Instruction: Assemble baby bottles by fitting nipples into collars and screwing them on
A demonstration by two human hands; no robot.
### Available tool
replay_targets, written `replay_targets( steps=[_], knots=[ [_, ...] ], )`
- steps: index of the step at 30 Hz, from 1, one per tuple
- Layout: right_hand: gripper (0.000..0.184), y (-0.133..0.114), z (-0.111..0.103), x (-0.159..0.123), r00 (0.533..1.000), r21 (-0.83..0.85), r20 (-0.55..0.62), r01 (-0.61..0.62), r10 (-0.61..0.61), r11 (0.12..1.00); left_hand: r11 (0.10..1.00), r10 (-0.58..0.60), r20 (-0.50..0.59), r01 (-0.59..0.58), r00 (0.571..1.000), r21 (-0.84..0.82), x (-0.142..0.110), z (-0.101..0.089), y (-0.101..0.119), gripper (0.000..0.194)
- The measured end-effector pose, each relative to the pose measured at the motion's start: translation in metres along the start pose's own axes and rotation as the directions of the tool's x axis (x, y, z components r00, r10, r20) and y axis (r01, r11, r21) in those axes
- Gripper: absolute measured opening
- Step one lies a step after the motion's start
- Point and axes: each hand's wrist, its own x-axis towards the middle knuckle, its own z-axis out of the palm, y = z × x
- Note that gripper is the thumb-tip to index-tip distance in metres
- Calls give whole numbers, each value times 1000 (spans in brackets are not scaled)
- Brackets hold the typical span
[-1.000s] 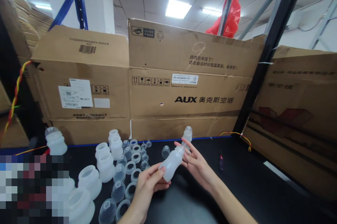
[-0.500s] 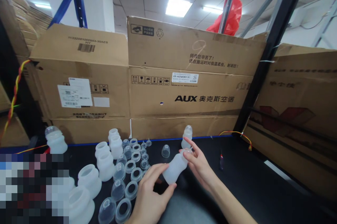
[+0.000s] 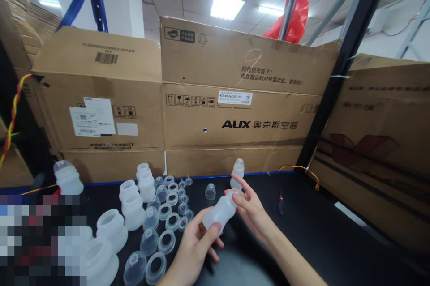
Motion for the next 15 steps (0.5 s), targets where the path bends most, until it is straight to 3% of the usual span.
replay_targets(
  steps=[3,7,11,15],
  knots=[
    [87,-1,1,0,1000,-18,-10,14,-14,1000,987,123,-73,-114,990,117,-3,1,-1,67],
    [80,2,1,0,998,-47,-30,50,-52,998,918,245,-76,-206,966,340,-6,0,-4,62],
    [56,7,3,2,1000,-48,-9,-2,2,999,906,243,-100,-188,965,379,-5,-2,-3,60],
    [60,10,2,6,990,14,-104,-93,94,996,853,231,-50,-178,972,490,-5,-4,3,52]
  ],
)
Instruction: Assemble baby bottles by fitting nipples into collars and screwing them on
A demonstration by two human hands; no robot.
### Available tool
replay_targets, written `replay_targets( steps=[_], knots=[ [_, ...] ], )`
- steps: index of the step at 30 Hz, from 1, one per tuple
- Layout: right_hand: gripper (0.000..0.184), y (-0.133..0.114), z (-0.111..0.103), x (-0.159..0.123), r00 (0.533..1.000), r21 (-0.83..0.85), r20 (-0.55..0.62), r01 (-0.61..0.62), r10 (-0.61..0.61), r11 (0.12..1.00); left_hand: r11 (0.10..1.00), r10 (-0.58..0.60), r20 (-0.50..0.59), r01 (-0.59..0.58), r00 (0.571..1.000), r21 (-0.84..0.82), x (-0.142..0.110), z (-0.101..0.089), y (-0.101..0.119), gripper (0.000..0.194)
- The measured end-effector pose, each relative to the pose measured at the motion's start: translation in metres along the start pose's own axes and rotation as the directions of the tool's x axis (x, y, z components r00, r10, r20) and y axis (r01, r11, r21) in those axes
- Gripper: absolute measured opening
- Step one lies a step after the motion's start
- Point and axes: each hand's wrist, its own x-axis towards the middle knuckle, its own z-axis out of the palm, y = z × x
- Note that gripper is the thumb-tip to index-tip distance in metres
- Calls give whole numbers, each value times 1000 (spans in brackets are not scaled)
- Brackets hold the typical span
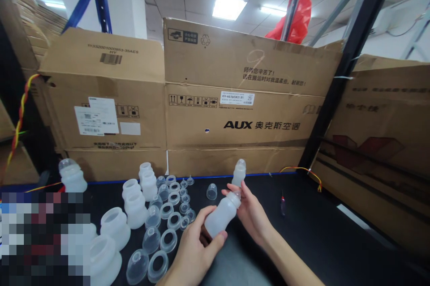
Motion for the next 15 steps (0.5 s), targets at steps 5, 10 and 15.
replay_targets(
  steps=[5,10,15],
  knots=[
    [65,3,-7,5,981,-237,-105,136,-165,962,977,-4,71,-11,997,215,-5,1,5,45],
    [68,10,6,-5,954,-385,-18,269,-299,883,946,-58,80,29,995,323,-7,5,-1,71],
    [81,22,27,-8,956,-409,175,288,-235,866,935,-69,128,19,989,353,0,3,-7,78]
  ],
)
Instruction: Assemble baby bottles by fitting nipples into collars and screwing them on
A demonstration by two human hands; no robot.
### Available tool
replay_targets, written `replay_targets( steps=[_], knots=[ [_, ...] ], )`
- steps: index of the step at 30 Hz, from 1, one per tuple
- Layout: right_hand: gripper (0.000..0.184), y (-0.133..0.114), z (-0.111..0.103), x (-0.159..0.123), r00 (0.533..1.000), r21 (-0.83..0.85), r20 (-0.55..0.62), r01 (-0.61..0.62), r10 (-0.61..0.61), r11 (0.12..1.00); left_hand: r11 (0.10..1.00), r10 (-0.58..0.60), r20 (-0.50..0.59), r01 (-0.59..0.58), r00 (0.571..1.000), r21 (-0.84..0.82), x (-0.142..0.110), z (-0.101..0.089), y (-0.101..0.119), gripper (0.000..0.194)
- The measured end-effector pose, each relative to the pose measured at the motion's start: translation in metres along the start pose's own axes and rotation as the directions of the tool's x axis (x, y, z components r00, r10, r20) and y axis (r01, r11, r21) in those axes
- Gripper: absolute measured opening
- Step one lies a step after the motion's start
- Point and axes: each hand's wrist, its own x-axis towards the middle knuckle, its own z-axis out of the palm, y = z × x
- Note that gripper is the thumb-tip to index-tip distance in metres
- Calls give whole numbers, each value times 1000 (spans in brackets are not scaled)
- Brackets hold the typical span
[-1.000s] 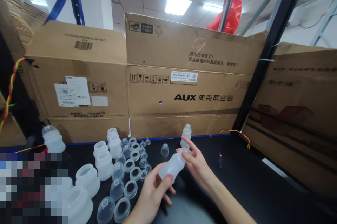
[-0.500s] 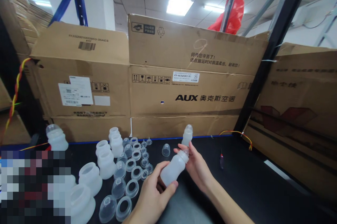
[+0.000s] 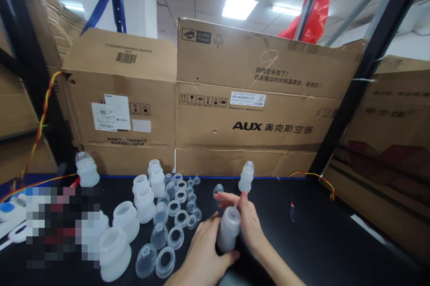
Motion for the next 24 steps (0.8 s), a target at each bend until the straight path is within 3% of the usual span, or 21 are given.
replay_targets(
  steps=[3,6,9,12,19,22,24],
  knots=[
    [75,13,0,9,1000,-43,-24,16,-17,999,1000,2,-27,-1,1000,23,1,-2,-2,77],
    [56,30,-11,21,990,-242,-70,100,-120,965,997,-37,-49,39,998,59,0,-3,-4,71],
    [40,45,-23,30,982,-487,43,181,-184,855,997,-32,-50,36,998,71,-1,-2,-4,72],
    [32,53,-29,34,983,-534,144,174,-113,827,997,-3,-59,8,998,73,0,-2,-3,70],
    [48,36,-30,31,993,-391,61,118,-102,913,998,40,-84,-36,996,55,-2,-4,-3,67],
    [57,19,-33,22,999,-113,47,16,-11,993,998,43,-97,-39,994,45,-3,-6,0,65],
    [57,9,-34,13,995,62,90,-35,30,997,998,45,-96,-41,994,41,-4,-8,4,61]
  ],
)
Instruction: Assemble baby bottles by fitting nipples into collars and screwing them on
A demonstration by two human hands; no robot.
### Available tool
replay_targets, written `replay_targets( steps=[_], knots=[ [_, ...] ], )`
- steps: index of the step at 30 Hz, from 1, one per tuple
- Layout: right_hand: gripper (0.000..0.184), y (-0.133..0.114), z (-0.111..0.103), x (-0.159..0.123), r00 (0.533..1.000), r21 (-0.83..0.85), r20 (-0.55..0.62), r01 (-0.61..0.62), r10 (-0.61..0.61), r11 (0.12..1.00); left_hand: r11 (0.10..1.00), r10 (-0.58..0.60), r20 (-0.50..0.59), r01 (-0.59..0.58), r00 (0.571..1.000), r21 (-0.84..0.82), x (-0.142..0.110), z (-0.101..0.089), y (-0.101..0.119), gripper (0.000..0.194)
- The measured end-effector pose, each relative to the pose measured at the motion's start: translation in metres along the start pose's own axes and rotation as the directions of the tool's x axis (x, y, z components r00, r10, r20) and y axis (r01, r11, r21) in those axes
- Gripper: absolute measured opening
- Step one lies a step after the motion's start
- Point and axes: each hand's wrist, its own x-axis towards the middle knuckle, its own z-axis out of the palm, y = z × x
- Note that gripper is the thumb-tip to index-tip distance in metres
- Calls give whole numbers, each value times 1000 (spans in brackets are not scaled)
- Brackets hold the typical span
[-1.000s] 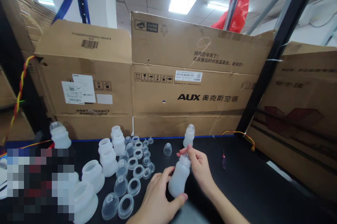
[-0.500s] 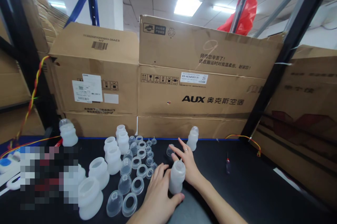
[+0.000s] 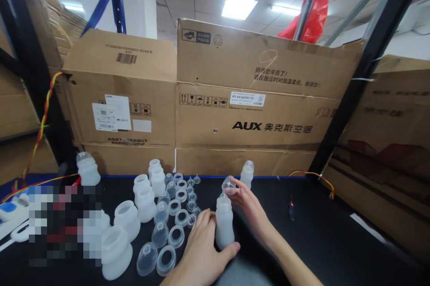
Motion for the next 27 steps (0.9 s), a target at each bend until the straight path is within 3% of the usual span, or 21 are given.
replay_targets(
  steps=[2,5,8,14,19,27],
  knots=[
    [56,-6,1,-8,996,15,78,33,-34,999,1000,-4,4,4,1000,1,0,-1,3,59],
    [63,-8,2,-16,985,-117,150,105,-87,988,1000,9,13,-9,1000,5,0,-1,3,57],
    [68,-6,1,-17,986,-223,135,122,-93,967,999,32,29,-32,999,10,1,1,-1,55],
    [79,-10,3,-19,985,-282,140,140,-103,949,998,18,19,-19,1000,56,1,5,-5,46],
    [65,-13,7,-21,981,-397,161,165,-108,903,998,37,51,-40,998,52,1,1,3,35],
    [35,-10,8,-18,943,-471,258,312,-209,825,998,43,50,-45,998,48,2,0,1,38]
  ],
)
